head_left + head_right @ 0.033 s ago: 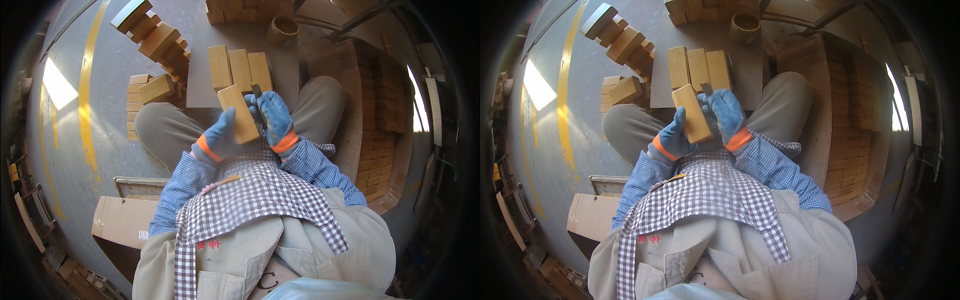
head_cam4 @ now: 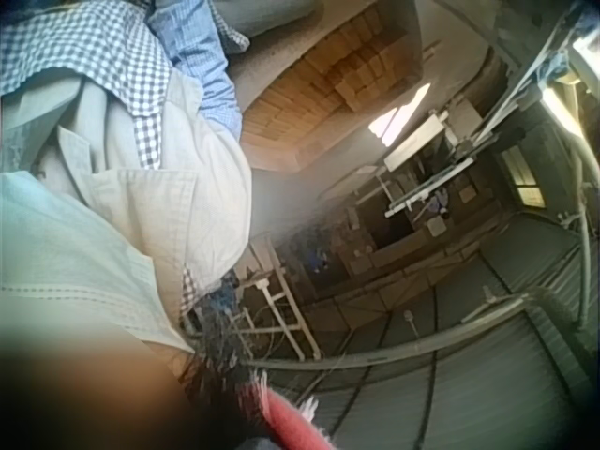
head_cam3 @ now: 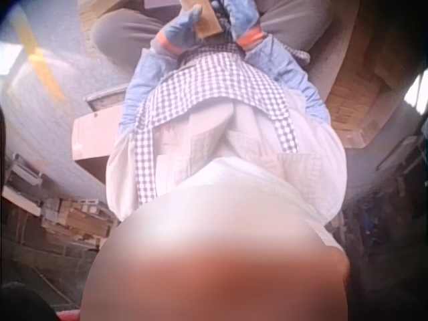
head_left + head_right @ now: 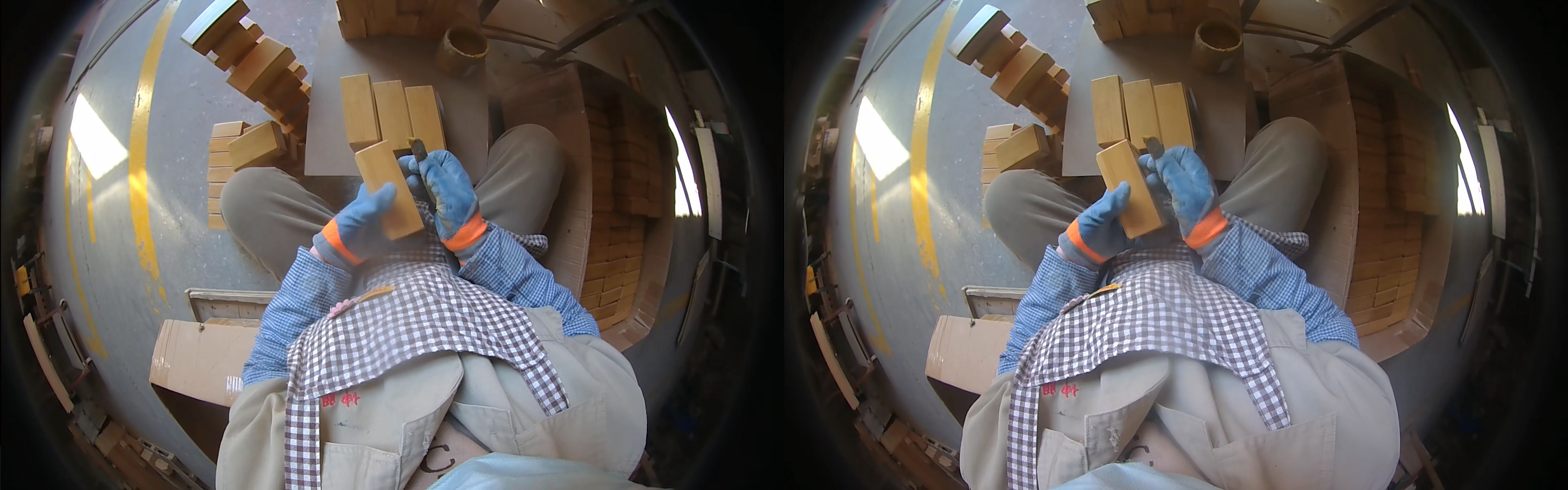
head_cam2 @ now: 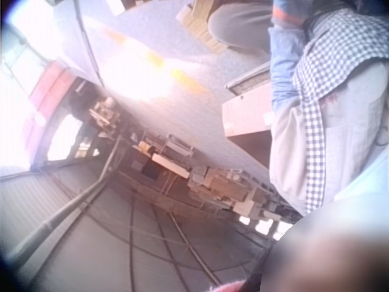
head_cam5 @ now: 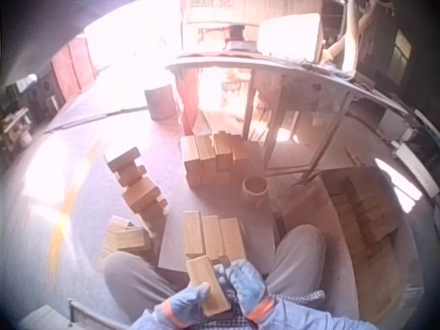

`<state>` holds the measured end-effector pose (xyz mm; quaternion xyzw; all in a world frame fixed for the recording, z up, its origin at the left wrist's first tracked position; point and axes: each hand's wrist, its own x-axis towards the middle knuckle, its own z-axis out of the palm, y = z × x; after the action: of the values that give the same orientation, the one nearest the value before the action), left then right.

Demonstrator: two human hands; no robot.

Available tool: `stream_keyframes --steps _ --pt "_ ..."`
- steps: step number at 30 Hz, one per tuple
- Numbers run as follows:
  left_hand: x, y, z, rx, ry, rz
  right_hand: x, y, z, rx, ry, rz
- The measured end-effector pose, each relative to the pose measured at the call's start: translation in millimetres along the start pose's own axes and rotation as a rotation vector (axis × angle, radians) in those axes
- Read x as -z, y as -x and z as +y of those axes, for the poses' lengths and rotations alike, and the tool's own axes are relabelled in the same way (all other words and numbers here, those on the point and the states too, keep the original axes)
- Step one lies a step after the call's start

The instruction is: The person sits on the floor and uses a small knife to shave thin layers off the edges of small wooden blocks. They repeatedly pick up blocks, shave them, and place them back into a stack.

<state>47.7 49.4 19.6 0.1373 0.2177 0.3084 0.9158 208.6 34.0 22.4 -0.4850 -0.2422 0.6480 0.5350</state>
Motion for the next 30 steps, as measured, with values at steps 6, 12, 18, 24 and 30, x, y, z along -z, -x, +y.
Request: stream_keyframes --steps 6,12,18,24,30 --pt "4 -2 -3 -0.362 -0.833 0.146 2 10 -1 0.040 -0.074 -0.038" --pt "17 -7 -18 -0.710 -1.087 0.179 12 10 2 0.026 -0.098 -0.145" --pt "14 -5 -11 -0.722 -1.400 0.136 13 11 5 0.007 -0.074 -0.137" --pt "8 -2 -9 -0.682 -1.282 0.143 12 10 4 -0.008 -0.052 -0.133" --pt "12 0 -7 -0.646 -1.279 0.233 2 2 -9 0.130 0.133 -0.096"
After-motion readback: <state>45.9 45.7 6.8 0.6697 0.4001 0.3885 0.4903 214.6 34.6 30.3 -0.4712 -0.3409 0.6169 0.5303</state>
